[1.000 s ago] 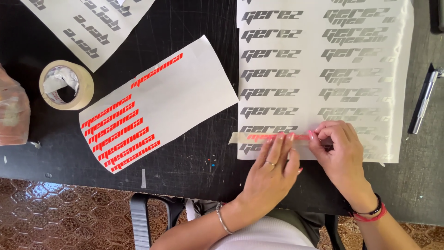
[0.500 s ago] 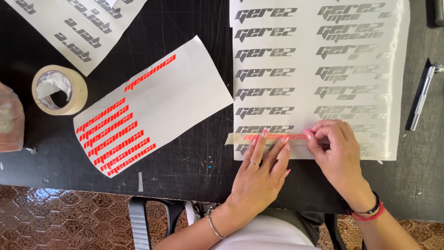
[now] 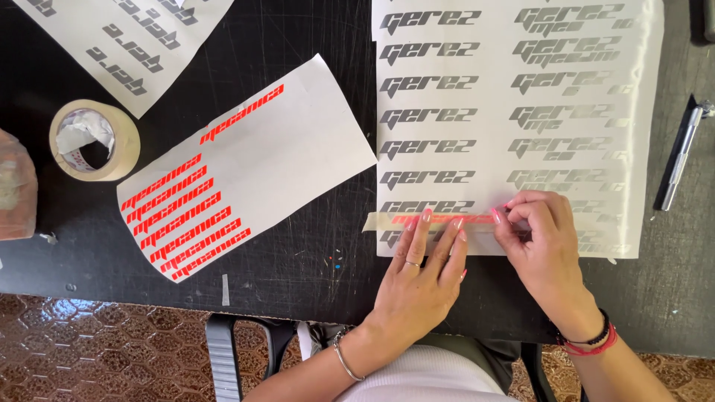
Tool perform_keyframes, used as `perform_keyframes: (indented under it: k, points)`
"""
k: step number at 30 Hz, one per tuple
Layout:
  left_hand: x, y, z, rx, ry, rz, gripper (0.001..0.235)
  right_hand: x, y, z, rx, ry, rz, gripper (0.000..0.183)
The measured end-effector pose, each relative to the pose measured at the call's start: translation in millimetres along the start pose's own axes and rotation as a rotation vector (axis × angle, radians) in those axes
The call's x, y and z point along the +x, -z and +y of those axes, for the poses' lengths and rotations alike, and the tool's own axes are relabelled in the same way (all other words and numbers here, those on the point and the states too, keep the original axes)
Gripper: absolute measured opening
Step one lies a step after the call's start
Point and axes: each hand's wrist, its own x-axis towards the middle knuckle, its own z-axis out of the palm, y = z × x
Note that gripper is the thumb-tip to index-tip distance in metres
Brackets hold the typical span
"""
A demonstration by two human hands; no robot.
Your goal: The person peels red text stickers from a white backing sheet and applies them to a larger sheet of grey text stickers. They use a silver craft knife to cut the backing sheet and smooth the stickers down with their fingers.
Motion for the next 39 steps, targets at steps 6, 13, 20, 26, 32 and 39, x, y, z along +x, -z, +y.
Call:
perform_keyframes:
  k: [6, 13, 20, 26, 32, 39]
  points:
    - [-3.3, 12.8, -19.9, -0.073, 0.038, 0.098, 0.027, 2.1, 2.3, -6.3, 0.142, -0.232, -0.004, 0.030]
    - [3.4, 37.3, -61.6, -0.062, 0.098, 0.183, 0.017, -6.4, 9.6, -15.6, -0.254, 0.411, 0.236, 0.014]
    - [-4.4, 26.0, -74.1, -0.055, 0.175, 0.085, 0.030, -18.4, 8.4, -56.7, -0.687, 0.177, 0.026, 0.051]
    - [-6.9, 24.4, -75.7, 0.034, 0.205, 0.055, 0.037, -21.9, 10.0, -59.9, -0.632, 0.071, 0.025, 0.045]
    - [-11.5, 21.3, -71.2, -0.014, 0.352, 0.138, 0.028, -18.0, 17.5, -61.8, -0.566, 0.069, -0.049, 0.035]
    - [-19.1, 1.3, -63.4, -0.019, 0.259, 0.321, 0.012, -3.5, -12.1, -52.6, -0.212, 0.187, -0.030, 0.022]
